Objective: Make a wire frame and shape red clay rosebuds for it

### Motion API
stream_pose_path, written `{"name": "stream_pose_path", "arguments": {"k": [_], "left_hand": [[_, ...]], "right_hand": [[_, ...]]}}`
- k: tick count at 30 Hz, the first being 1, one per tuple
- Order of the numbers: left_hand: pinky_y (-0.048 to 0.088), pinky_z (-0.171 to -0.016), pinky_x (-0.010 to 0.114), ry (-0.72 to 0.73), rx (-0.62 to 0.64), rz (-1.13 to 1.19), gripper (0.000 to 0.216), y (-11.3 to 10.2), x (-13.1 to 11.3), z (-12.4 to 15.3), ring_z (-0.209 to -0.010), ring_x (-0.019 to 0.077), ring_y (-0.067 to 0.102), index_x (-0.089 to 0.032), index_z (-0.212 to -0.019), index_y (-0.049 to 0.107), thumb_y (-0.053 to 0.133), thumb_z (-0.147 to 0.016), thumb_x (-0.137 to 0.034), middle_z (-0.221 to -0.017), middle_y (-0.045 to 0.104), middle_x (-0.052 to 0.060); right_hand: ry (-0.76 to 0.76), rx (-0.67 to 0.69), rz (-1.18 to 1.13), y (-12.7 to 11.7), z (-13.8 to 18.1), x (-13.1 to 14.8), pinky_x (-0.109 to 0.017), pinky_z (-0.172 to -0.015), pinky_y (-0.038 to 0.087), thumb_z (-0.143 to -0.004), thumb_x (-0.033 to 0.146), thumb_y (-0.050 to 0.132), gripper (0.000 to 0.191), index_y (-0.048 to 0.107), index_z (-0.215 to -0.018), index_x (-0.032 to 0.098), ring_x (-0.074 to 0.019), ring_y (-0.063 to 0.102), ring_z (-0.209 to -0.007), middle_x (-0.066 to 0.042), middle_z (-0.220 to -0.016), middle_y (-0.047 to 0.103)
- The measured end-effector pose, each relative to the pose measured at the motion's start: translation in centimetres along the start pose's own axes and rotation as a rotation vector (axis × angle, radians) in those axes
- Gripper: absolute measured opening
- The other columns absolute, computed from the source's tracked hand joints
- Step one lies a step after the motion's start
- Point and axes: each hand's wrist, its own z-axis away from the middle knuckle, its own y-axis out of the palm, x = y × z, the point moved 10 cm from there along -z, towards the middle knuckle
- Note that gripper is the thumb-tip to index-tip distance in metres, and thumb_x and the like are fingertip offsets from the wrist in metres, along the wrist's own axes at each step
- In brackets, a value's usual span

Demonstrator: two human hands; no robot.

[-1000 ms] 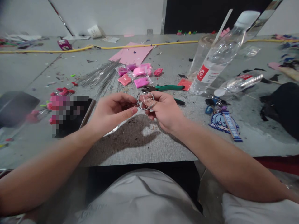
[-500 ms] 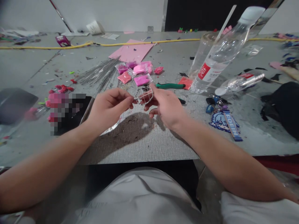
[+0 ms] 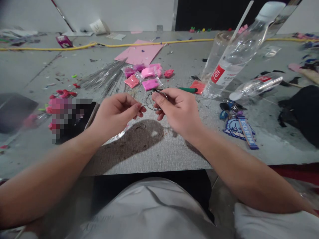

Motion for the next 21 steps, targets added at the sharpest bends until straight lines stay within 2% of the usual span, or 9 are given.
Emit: {"name": "stream_pose_path", "arguments": {"k": [2, 8, 13, 16, 21], "left_hand": [[0.053, -0.062, 0.025, -0.021, 0.017, 0.051, 0.015, 0.2, 0.1, 0.0, -0.072, 0.0139, 0.072, -0.018, -0.080, 0.065, 0.069, -0.094, -0.021, -0.081, 0.078, 0.004], [0.059, -0.073, 0.027, -0.099, 0.190, 0.398, 0.009, 2.4, 0.5, 0.4, -0.076, 0.0148, 0.076, -0.017, -0.084, 0.068, 0.074, -0.091, -0.015, -0.082, 0.080, 0.004], [0.059, -0.074, 0.026, -0.239, 0.267, 0.619, 0.011, 3.7, 1.7, 0.9, -0.082, 0.0165, 0.078, -0.018, -0.091, 0.074, 0.082, -0.084, -0.017, -0.087, 0.082, 0.006], [0.058, -0.071, 0.022, -0.359, 0.315, 0.660, 0.019, 4.4, 2.5, 1.4, -0.086, 0.0160, 0.078, -0.019, -0.099, 0.081, 0.087, -0.081, -0.020, -0.094, 0.083, 0.007], [0.053, -0.061, 0.016, -0.452, 0.335, 0.664, 0.019, 4.8, 2.8, 1.9, -0.083, 0.0128, 0.077, -0.021, -0.093, 0.082, 0.091, -0.076, -0.020, -0.092, 0.083, 0.006]], "right_hand": [[-0.016, -0.017, 0.025, -0.2, -0.1, 0.3, -0.025, -0.046, 0.054, -0.091, 0.053, 0.077, 0.035, 0.071, -0.075, 0.023, -0.0115, 0.062, -0.052, 0.000, -0.070, 0.069], [-0.071, -0.040, 0.087, -0.8, -0.5, 1.0, -0.025, -0.040, 0.043, -0.091, 0.062, 0.073, 0.042, 0.069, -0.077, 0.022, -0.0091, 0.053, -0.046, 0.001, -0.066, 0.066], [-0.108, 0.001, 0.141, -0.8, -0.9, 1.1, -0.027, -0.041, 0.039, -0.092, 0.062, 0.072, 0.043, 0.069, -0.076, 0.022, -0.0093, 0.050, -0.045, 0.001, -0.062, 0.062], [-0.135, 0.019, 0.184, -0.8, -1.1, 1.4, -0.028, -0.044, 0.039, -0.093, 0.061, 0.071, 0.043, 0.069, -0.075, 0.022, -0.0101, 0.051, -0.049, 0.001, -0.062, 0.061], [-0.116, 0.060, 0.144, -0.2, -1.4, 0.8, -0.028, -0.046, 0.039, -0.091, 0.061, 0.074, 0.038, 0.069, -0.082, 0.024, -0.0103, 0.051, -0.051, 0.002, -0.064, 0.059]]}}
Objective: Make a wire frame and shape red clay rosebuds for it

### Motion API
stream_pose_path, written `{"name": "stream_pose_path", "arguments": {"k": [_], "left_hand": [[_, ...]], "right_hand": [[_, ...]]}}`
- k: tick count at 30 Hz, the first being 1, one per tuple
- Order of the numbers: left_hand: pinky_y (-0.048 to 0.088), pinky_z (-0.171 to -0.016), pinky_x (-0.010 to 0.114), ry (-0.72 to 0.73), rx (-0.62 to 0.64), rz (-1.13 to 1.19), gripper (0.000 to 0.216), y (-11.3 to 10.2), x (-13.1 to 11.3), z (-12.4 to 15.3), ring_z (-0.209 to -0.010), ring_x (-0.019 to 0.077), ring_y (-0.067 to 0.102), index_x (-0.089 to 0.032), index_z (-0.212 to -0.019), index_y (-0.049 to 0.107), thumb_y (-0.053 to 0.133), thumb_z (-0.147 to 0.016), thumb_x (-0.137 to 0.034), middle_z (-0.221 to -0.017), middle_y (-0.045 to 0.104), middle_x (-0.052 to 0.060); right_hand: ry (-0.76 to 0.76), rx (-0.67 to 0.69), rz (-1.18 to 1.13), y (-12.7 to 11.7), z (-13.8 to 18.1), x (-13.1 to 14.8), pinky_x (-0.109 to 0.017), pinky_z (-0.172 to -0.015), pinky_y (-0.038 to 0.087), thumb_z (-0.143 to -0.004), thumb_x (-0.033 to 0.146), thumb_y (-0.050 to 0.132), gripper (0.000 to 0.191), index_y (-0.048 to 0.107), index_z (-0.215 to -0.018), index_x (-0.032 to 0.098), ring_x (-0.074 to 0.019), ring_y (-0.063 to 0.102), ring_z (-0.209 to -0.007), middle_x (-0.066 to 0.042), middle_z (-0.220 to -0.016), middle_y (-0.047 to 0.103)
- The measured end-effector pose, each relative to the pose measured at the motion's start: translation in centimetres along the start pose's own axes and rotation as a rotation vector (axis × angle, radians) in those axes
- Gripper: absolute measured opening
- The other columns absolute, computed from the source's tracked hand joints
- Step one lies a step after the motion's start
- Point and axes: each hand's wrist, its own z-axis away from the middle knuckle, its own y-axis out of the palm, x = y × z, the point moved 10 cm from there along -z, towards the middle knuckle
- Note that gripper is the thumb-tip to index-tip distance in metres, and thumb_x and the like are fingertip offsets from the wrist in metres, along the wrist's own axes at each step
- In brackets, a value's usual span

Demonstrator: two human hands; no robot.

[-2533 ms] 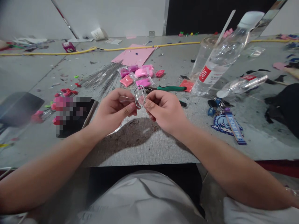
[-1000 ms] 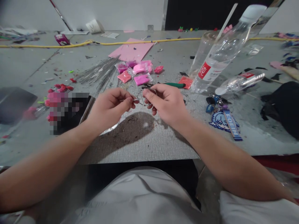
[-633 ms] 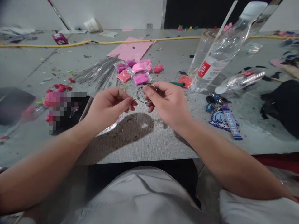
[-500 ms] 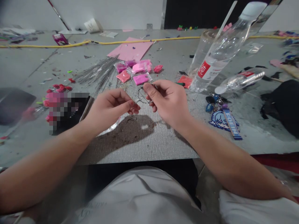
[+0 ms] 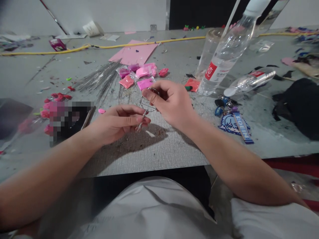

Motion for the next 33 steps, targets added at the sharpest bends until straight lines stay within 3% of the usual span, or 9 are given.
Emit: {"name": "stream_pose_path", "arguments": {"k": [5, 8, 13, 16, 20, 23, 25, 28, 33], "left_hand": [[0.053, -0.061, 0.017, 0.045, -0.027, -0.034, 0.023, 0.0, -0.4, 0.0, -0.080, 0.0133, 0.076, -0.020, -0.093, 0.080, 0.092, -0.074, -0.021, -0.092, 0.082, 0.005], [0.053, -0.061, 0.019, 0.096, -0.023, -0.082, 0.023, 0.0, -0.7, -0.1, -0.077, 0.0135, 0.075, -0.018, -0.092, 0.078, 0.093, -0.074, -0.021, -0.087, 0.081, 0.005], [0.057, -0.068, 0.023, 0.131, -0.049, -0.077, 0.018, -0.6, -0.7, -0.4, -0.076, 0.0130, 0.074, -0.016, -0.091, 0.076, 0.089, -0.079, -0.022, -0.084, 0.078, 0.003], [0.057, -0.066, 0.022, 0.194, -0.106, -0.074, 0.022, -1.3, -1.2, -0.5, -0.075, 0.0122, 0.073, -0.019, -0.099, 0.076, 0.088, -0.080, -0.020, -0.083, 0.077, 0.001], [0.057, -0.069, 0.024, 0.271, -0.156, -0.091, 0.028, -2.0, -1.7, -0.7, -0.080, 0.0133, 0.073, -0.024, -0.107, 0.078, 0.088, -0.081, -0.023, -0.087, 0.078, 0.001], [0.058, -0.074, 0.027, 0.311, -0.196, -0.133, 0.024, -2.5, -1.7, -0.8, -0.084, 0.0151, 0.072, -0.025, -0.103, 0.080, 0.088, -0.081, -0.026, -0.092, 0.079, 0.001], [0.059, -0.081, 0.030, 0.341, -0.216, -0.161, 0.022, -2.7, -1.7, -0.8, -0.093, 0.0181, 0.073, -0.025, -0.102, 0.079, 0.087, -0.082, -0.029, -0.098, 0.079, 0.002], [0.059, -0.089, 0.032, 0.395, -0.232, -0.216, 0.018, -2.8, -2.1, -0.7, -0.100, 0.0199, 0.074, -0.024, -0.098, 0.078, 0.086, -0.083, -0.030, -0.099, 0.079, 0.002], [0.060, -0.093, 0.034, 0.433, -0.281, -0.341, 0.017, -2.5, -3.2, -0.2, -0.098, 0.0200, 0.074, -0.021, -0.097, 0.076, 0.084, -0.082, -0.022, -0.099, 0.079, 0.004]], "right_hand": [[0.088, 0.113, -0.153, 1.7, 0.1, -1.7, -0.029, -0.047, 0.049, -0.083, 0.050, 0.086, 0.036, 0.068, -0.103, 0.027, -0.0140, 0.061, -0.061, 0.001, -0.080, 0.067], [0.079, 0.145, -0.167, 2.3, 0.2, -1.8, -0.032, -0.058, 0.057, -0.082, 0.040, 0.088, 0.040, 0.065, -0.112, 0.027, -0.0183, 0.068, -0.074, 0.000, -0.084, 0.070], [0.065, 0.142, -0.140, 2.6, 0.4, -1.9, -0.039, -0.076, 0.062, -0.082, 0.034, 0.088, 0.044, 0.060, -0.115, 0.028, -0.0211, 0.069, -0.085, 0.000, -0.086, 0.068], [0.040, 0.036, -0.074, 2.0, 0.6, -2.2, -0.041, -0.079, 0.062, -0.079, 0.039, 0.090, 0.047, 0.057, -0.111, 0.028, -0.0212, 0.068, -0.088, -0.002, -0.094, 0.067], [0.133, -0.120, -0.109, 1.6, 1.2, -3.4, -0.034, -0.065, 0.062, -0.078, 0.039, 0.089, 0.055, 0.048, -0.113, 0.029, -0.0195, 0.066, -0.085, -0.001, -0.095, 0.062], [0.246, -0.141, -0.220, 2.1, 1.7, -4.2, -0.030, -0.053, 0.060, -0.072, 0.041, 0.093, 0.064, 0.049, -0.117, 0.030, -0.0197, 0.067, -0.081, -0.001, -0.094, 0.062], [0.298, -0.054, -0.222, 3.1, 1.8, -4.3, -0.030, -0.052, 0.060, -0.072, 0.042, 0.093, 0.052, 0.057, -0.106, 0.026, -0.0187, 0.066, -0.075, -0.001, -0.089, 0.065], [0.262, 0.063, -0.113, 3.9, 1.8, -3.7, -0.032, -0.057, 0.060, -0.082, 0.036, 0.084, 0.023, 0.066, -0.085, 0.021, -0.0176, 0.066, -0.070, -0.003, -0.082, 0.070], [0.085, 0.007, 0.157, 2.9, 1.8, -1.4, -0.033, -0.069, 0.058, -0.088, 0.026, 0.072, 0.007, 0.072, -0.091, 0.019, -0.0196, 0.071, -0.077, -0.005, -0.085, 0.077]]}}
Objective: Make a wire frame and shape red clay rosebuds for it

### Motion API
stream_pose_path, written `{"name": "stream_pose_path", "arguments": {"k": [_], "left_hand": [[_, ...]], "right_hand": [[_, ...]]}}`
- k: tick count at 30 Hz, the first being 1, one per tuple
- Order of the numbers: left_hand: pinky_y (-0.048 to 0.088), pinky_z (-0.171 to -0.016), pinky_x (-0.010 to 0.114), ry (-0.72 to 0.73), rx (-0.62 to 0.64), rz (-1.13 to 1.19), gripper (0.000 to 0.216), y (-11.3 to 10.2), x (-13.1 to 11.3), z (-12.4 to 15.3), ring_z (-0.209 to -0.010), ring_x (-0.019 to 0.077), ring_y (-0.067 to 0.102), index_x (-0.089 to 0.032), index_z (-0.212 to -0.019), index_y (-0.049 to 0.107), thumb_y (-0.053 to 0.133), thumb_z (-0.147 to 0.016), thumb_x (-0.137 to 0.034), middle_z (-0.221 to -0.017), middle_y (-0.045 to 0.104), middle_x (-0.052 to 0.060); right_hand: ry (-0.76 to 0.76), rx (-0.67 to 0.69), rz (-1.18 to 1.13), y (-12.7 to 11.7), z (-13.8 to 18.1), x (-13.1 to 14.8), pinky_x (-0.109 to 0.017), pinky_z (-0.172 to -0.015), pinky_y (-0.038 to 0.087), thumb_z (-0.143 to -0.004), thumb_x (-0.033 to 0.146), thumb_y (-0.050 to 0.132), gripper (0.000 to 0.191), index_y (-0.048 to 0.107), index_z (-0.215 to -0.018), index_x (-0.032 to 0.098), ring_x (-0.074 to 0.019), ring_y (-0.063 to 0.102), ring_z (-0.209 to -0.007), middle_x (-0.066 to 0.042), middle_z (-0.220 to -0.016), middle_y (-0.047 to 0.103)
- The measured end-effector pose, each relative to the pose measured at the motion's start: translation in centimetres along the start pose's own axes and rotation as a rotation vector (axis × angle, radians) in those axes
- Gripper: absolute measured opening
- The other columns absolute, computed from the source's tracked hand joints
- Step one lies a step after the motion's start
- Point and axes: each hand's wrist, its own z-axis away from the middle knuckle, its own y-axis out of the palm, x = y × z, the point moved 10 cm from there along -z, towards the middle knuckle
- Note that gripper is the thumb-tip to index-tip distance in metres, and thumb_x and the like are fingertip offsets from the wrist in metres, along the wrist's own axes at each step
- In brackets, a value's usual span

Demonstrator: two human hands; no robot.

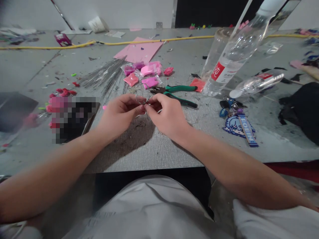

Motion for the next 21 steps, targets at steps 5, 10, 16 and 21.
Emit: {"name": "stream_pose_path", "arguments": {"k": [5, 10, 16, 21], "left_hand": [[0.060, -0.089, 0.035, 0.042, -0.003, -0.030, 0.011, 0.0, -1.1, 0.3, -0.091, 0.0191, 0.073, -0.021, -0.097, 0.075, 0.079, -0.086, -0.022, -0.093, 0.075, 0.003], [0.056, -0.078, 0.033, 0.192, -0.092, -0.334, 0.007, -0.9, -2.9, 0.6, -0.086, 0.0203, 0.068, -0.022, -0.087, 0.076, 0.079, -0.088, -0.028, -0.088, 0.074, 0.003], [0.049, -0.076, 0.034, 0.312, -0.139, -0.502, 0.006, -0.8, -4.8, 1.4, -0.081, 0.0203, 0.064, -0.024, -0.090, 0.078, 0.076, -0.091, -0.030, -0.086, 0.073, 0.003], [0.046, -0.074, 0.035, 0.324, -0.132, -0.527, 0.002, -0.7, -4.9, 1.6, -0.080, 0.0214, 0.063, -0.024, -0.088, 0.076, 0.074, -0.089, -0.023, -0.084, 0.071, 0.003]], "right_hand": [[-0.094, 0.002, 0.074, -0.2, 0.2, 1.3, -0.031, -0.066, 0.054, -0.085, 0.022, 0.071, 0.009, 0.073, -0.092, 0.018, -0.0173, 0.067, -0.071, -0.003, -0.081, 0.074], [-0.094, 0.015, 0.073, -0.2, 0.2, 1.4, -0.032, -0.066, 0.052, -0.083, 0.022, 0.071, 0.011, 0.074, -0.093, 0.019, -0.0168, 0.065, -0.069, -0.003, -0.080, 0.074], [-0.056, 0.008, 0.096, -0.3, 0.2, 1.4, -0.033, -0.063, 0.051, -0.081, 0.020, 0.071, 0.003, 0.072, -0.081, 0.022, -0.0191, 0.066, -0.067, -0.002, -0.077, 0.075], [-0.238, -0.013, 0.269, 0.2, 0.5, 3.1, -0.036, -0.067, 0.049, -0.083, 0.015, 0.067, 0.010, 0.068, -0.076, 0.023, -0.0214, 0.065, -0.072, -0.004, -0.077, 0.072]]}}
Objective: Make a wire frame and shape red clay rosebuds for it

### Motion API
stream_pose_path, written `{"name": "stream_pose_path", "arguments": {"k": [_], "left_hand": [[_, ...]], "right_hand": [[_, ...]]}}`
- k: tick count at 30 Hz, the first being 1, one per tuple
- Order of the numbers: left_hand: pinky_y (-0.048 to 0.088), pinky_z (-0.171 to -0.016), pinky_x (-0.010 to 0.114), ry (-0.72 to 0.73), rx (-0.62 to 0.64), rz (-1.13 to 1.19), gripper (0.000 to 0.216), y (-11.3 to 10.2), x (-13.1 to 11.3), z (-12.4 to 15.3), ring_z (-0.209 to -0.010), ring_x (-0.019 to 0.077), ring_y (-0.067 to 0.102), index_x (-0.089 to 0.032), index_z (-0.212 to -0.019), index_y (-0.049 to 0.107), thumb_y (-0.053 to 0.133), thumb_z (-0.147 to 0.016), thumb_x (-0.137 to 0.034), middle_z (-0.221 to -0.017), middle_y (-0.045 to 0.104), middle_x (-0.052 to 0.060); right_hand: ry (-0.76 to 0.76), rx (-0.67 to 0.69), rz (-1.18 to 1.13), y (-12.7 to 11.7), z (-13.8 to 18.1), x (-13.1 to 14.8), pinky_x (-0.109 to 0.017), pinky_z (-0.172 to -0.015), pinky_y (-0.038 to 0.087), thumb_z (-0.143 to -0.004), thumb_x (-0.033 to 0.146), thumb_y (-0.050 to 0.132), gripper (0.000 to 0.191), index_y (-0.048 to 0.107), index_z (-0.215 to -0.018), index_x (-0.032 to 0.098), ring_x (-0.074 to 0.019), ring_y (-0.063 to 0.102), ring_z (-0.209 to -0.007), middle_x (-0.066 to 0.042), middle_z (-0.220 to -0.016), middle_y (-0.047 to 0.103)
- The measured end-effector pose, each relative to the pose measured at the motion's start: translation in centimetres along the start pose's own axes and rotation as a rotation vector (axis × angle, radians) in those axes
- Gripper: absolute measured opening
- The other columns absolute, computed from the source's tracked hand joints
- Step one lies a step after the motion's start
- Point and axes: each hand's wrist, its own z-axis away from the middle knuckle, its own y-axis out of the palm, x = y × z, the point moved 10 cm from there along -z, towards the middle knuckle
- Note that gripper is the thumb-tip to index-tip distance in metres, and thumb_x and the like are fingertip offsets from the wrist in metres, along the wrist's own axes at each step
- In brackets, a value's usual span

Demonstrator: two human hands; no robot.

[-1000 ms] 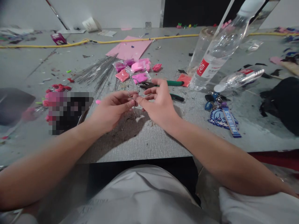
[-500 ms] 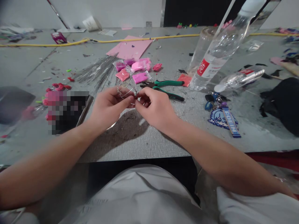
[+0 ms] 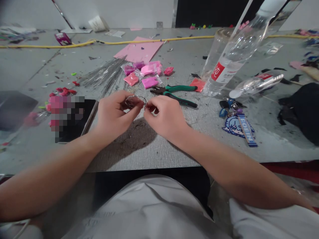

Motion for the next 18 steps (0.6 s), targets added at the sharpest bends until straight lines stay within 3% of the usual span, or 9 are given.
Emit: {"name": "stream_pose_path", "arguments": {"k": [4, 13, 18], "left_hand": [[0.045, -0.072, 0.035, -0.025, 0.003, 0.020, 0.004, 0.1, 0.5, 0.0, -0.078, 0.0206, 0.062, -0.023, -0.088, 0.073, 0.075, -0.090, -0.027, -0.085, 0.071, 0.003], [0.046, -0.069, 0.032, -0.171, 0.056, 0.189, 0.012, 1.1, 2.5, -0.3, -0.077, 0.0170, 0.063, -0.022, -0.086, 0.065, 0.076, -0.088, -0.026, -0.089, 0.071, 0.003], [0.048, -0.071, 0.032, -0.192, 0.045, 0.236, 0.014, 1.2, 2.7, -0.4, -0.082, 0.0182, 0.064, -0.022, -0.084, 0.066, 0.079, -0.087, -0.026, -0.090, 0.071, 0.003]], "right_hand": [[-0.061, -0.025, 0.100, -0.1, 0.0, 0.6, -0.036, -0.069, 0.046, -0.085, 0.015, 0.065, 0.012, 0.064, -0.074, 0.022, -0.0217, 0.063, -0.074, -0.005, -0.077, 0.068], [-0.002, 0.070, -0.041, 0.0, -0.4, -0.9, -0.035, -0.069, 0.048, -0.085, 0.017, 0.069, 0.009, 0.069, -0.092, 0.022, -0.0200, 0.063, -0.074, -0.003, -0.084, 0.073], [-0.148, 0.128, 0.048, 0.2, -0.4, 0.2, -0.036, -0.076, 0.049, -0.084, 0.016, 0.069, 0.008, 0.068, -0.088, 0.022, -0.0225, 0.064, -0.083, -0.005, -0.088, 0.071]]}}
